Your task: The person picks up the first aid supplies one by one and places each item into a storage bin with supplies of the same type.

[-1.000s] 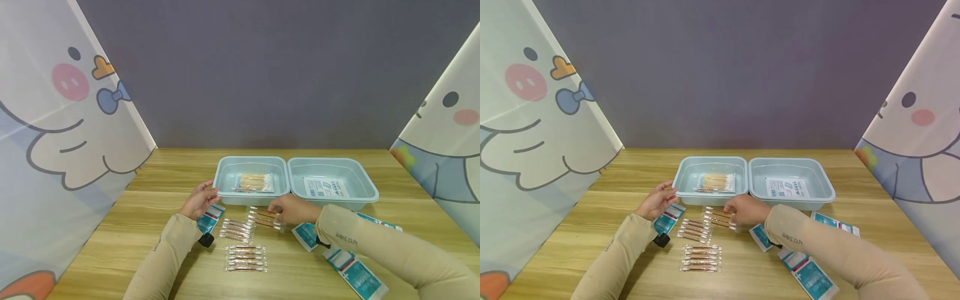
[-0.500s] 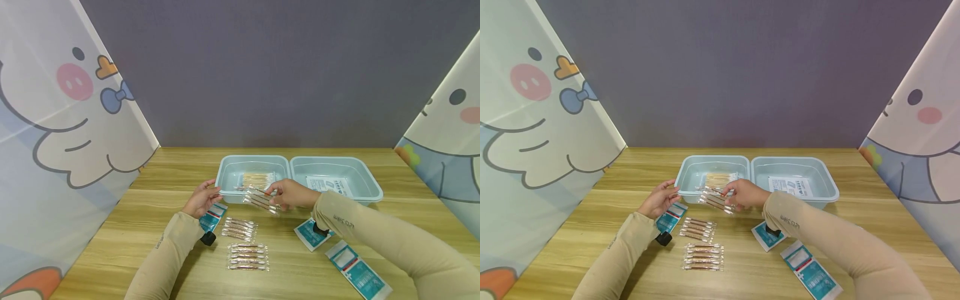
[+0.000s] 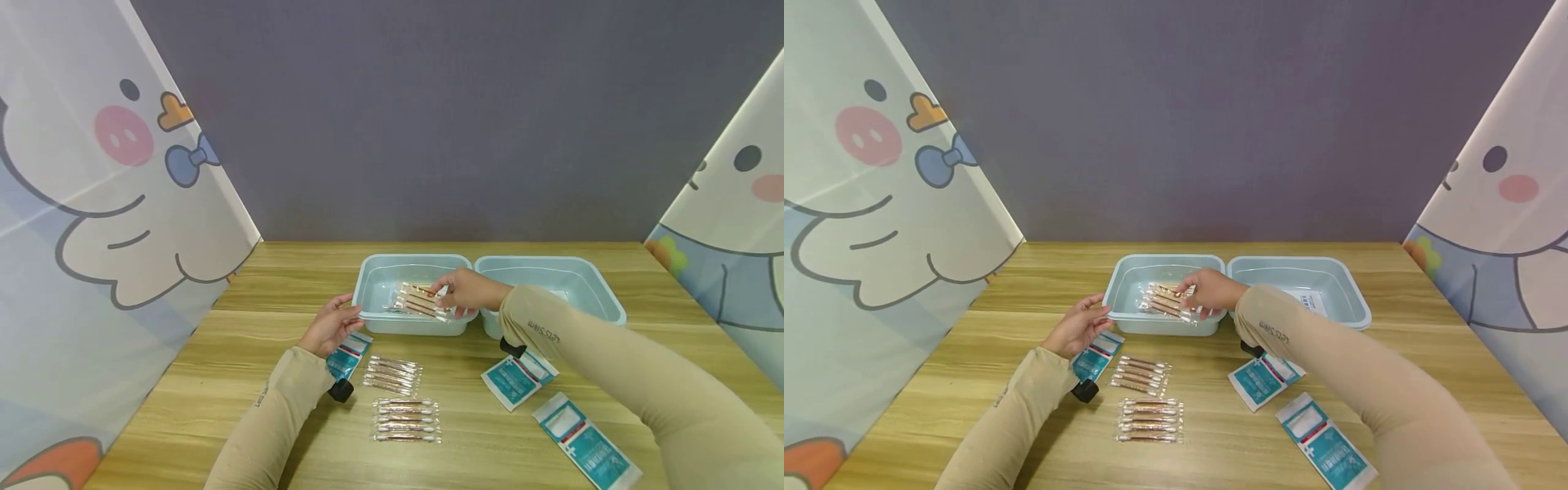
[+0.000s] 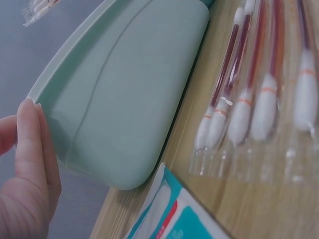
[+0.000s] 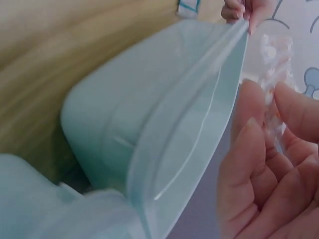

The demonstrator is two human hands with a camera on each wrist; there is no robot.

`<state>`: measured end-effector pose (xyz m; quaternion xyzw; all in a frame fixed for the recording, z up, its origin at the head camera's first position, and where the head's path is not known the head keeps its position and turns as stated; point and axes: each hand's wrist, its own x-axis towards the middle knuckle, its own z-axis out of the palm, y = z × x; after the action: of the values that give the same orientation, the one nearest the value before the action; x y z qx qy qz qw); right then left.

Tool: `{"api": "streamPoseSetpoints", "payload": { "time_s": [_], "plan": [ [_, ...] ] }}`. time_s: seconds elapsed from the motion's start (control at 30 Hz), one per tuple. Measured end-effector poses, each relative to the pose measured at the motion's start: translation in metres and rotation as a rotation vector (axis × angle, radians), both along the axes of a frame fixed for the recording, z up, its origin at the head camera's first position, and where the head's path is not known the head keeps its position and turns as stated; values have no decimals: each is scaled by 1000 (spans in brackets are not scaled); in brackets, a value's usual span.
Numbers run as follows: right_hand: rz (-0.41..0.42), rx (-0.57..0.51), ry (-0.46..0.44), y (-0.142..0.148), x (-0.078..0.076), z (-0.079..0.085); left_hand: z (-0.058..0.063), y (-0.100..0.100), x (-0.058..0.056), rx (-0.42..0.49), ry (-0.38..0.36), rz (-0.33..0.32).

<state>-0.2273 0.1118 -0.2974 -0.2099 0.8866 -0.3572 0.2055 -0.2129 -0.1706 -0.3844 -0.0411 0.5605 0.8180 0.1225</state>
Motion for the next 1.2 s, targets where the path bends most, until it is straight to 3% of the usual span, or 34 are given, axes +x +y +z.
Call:
{"api": "streamPoseSetpoints", "payload": {
  "time_s": [0.23, 0.5, 0.8, 1.2],
  "plan": [
    [-26, 45, -37, -5, -17, 14, 0, 0, -1, -12, -4, 5],
    [0, 78, -48, -13, -35, 28, 0, 0, -2, -4, -7, 4],
    [-62, 90, -52, -17, -50, 40, -1, 1, -1, 22, -7, 4],
    [-137, 35, -19, -14, -73, 42, 2, 3, 1, 25, -1, -8]
  ]
}}
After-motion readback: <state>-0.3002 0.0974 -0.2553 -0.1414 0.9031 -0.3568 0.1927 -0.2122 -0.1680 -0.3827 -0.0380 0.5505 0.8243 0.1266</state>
